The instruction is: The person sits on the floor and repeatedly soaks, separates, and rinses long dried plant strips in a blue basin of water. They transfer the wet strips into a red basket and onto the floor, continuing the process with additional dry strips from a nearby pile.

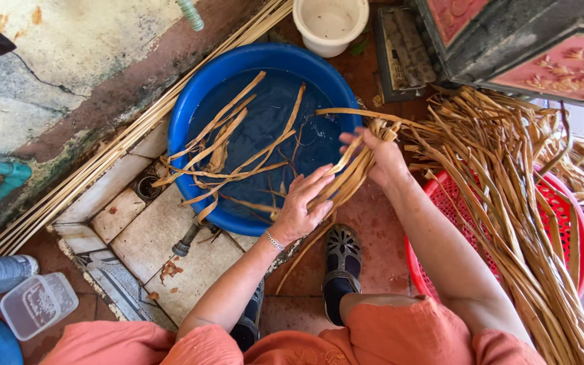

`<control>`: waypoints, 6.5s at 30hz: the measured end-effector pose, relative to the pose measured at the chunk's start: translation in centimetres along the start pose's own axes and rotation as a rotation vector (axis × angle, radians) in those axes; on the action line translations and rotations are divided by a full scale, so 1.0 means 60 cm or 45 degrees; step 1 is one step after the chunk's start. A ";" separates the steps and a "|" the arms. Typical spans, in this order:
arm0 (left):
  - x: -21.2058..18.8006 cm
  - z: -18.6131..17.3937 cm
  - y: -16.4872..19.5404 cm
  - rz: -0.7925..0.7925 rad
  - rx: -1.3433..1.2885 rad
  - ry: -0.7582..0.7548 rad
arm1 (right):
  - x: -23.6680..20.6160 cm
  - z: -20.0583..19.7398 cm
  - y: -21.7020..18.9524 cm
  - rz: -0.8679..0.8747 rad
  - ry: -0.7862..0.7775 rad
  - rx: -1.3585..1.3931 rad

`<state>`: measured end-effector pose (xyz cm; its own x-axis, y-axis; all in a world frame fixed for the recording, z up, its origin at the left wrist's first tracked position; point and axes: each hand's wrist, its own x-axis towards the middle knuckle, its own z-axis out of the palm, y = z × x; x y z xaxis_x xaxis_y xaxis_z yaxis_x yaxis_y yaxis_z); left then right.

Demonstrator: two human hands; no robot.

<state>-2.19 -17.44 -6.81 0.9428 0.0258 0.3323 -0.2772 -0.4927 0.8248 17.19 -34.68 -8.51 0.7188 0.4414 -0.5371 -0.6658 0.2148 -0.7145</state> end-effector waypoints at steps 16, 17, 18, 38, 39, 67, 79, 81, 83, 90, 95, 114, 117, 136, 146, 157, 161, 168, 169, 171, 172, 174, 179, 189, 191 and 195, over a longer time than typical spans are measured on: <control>0.120 0.042 -0.038 -0.366 -0.431 0.147 | -0.094 0.097 -0.057 -0.376 -0.266 -0.267; 0.133 0.045 -0.033 -0.403 -0.524 0.101 | -0.097 0.101 -0.056 -0.395 -0.246 -0.309; 0.143 0.048 -0.028 -0.442 -0.495 0.132 | -0.097 0.104 -0.054 -0.412 -0.225 -0.350; 0.176 0.061 0.015 -0.277 0.198 -0.020 | -0.076 0.087 -0.039 -0.621 0.055 -0.312; 0.177 0.063 0.017 -0.242 0.235 0.023 | -0.068 0.084 -0.035 -0.650 0.108 -0.343; 0.034 0.063 0.040 0.060 0.179 -0.136 | 0.005 -0.080 -0.181 -0.638 1.065 0.189; -0.035 0.016 -0.019 -0.352 0.047 -0.606 | -0.009 -0.161 -0.211 -0.800 0.906 0.336; -0.029 -0.010 -0.074 -0.554 0.174 -0.790 | -0.017 -0.139 -0.200 -0.852 0.757 0.242; -0.031 -0.038 -0.133 -0.727 0.528 -0.874 | -0.030 -0.105 -0.182 -0.872 0.664 0.085; 0.006 -0.045 -0.292 -0.657 0.843 -0.413 | -0.049 0.021 -0.076 -0.974 0.182 -0.419; 0.029 -0.036 -0.306 -0.872 1.126 -0.633 | -0.046 0.034 -0.022 -0.522 0.073 -0.411; 0.157 0.024 -0.056 -0.526 -1.046 -0.002 | -0.088 0.093 -0.039 -0.639 -0.077 -0.341; 0.168 0.038 -0.046 -0.657 -1.078 -0.078 | -0.100 0.094 -0.051 -0.624 -0.020 -0.328; 0.185 0.118 -0.028 -0.293 0.141 -0.009 | -0.019 0.050 -0.039 -0.603 0.437 -0.222; 0.078 0.135 -0.002 -0.488 -0.272 -0.209 | -0.002 -0.028 -0.131 -0.509 0.827 0.286; -0.050 0.017 -0.071 -0.556 -0.096 -0.341 | -0.009 -0.185 -0.206 -0.884 1.024 0.167; -0.068 -0.002 -0.159 -0.689 -0.027 -0.423 | -0.016 -0.184 -0.190 -0.957 0.901 0.310; -0.044 -0.063 -0.250 -0.698 0.599 -0.125 | -0.049 -0.102 -0.148 -0.996 0.625 -0.061; -0.021 -0.063 -0.257 -0.711 0.580 -0.084 | -0.050 -0.084 -0.139 -0.969 0.603 -0.107; 0.030 -0.054 -0.262 -0.730 0.626 -0.070 | -0.057 -0.051 -0.119 -0.934 0.556 -0.194; 0.054 -0.047 -0.262 -0.744 0.691 -0.098 | -0.059 -0.033 -0.105 -0.923 0.455 -0.249; 0.081 -0.034 -0.259 -0.850 0.756 -0.207 | -0.066 -0.002 -0.073 -0.925 0.227 -0.368; 0.105 -0.013 -0.273 -1.153 0.765 -0.608 | -0.059 0.029 -0.011 -0.419 0.124 -0.458; 0.101 -0.002 -0.258 -0.943 -0.839 0.255 | 0.009 -0.021 0.019 -0.234 0.345 -0.304; 0.102 -0.003 -0.212 -0.986 -0.907 0.109 | 0.018 -0.012 0.032 -0.064 0.369 -0.341; 0.088 -0.013 -0.111 -0.719 -0.950 -0.062 | 0.021 0.003 0.043 0.141 0.194 -0.110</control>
<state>4.47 -13.37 -10.20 0.9761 0.0466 -0.2124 0.1926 0.2680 0.9440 16.34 -33.44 -10.96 0.6684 0.3196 -0.6716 -0.7276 0.0935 -0.6796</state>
